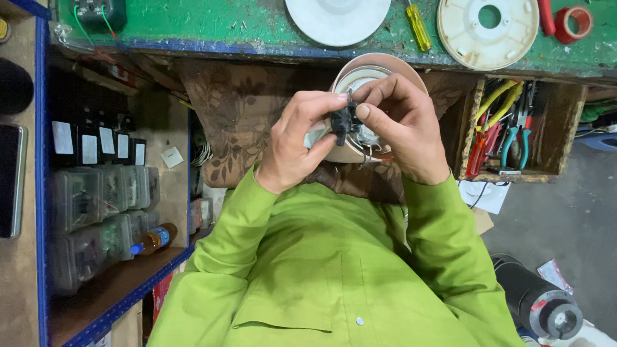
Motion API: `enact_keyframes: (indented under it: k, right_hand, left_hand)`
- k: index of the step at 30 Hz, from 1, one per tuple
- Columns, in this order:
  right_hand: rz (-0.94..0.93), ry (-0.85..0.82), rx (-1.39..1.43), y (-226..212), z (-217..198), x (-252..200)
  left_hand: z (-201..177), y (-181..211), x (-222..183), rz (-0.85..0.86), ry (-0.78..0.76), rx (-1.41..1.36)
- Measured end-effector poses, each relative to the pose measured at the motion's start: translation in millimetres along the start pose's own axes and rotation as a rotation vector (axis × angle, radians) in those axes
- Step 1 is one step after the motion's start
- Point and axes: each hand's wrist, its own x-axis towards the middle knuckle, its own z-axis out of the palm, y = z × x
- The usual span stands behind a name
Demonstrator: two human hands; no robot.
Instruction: The person repairs an electric kettle by removing the internal components, soldering wires, and using a screwdriver to reassemble the base unit.
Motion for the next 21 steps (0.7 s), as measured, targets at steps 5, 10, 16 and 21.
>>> enact_keyframes:
  k: [5, 10, 16, 21]
  right_hand:
    - [0.003, -0.038, 0.005, -14.8, 2.1, 0.1]
    - [0.005, -0.077, -0.013, -22.5, 3.4, -6.2]
    - [0.013, -0.100, 0.020, -20.0, 1.5, -7.5]
    - [-0.002, -0.088, 0.059, -12.5, 0.5, -7.9]
  left_hand:
    - [3.4, -4.5, 2.5, -0.036, 0.077, -0.172]
    - [4.5, -10.6, 1.2, -0.030, 0.084, -0.164]
    - [7.0, -12.0, 1.5, 0.028, 0.085, -0.045]
    - [7.0, -11.3, 1.5, 0.008, 0.087, -0.153]
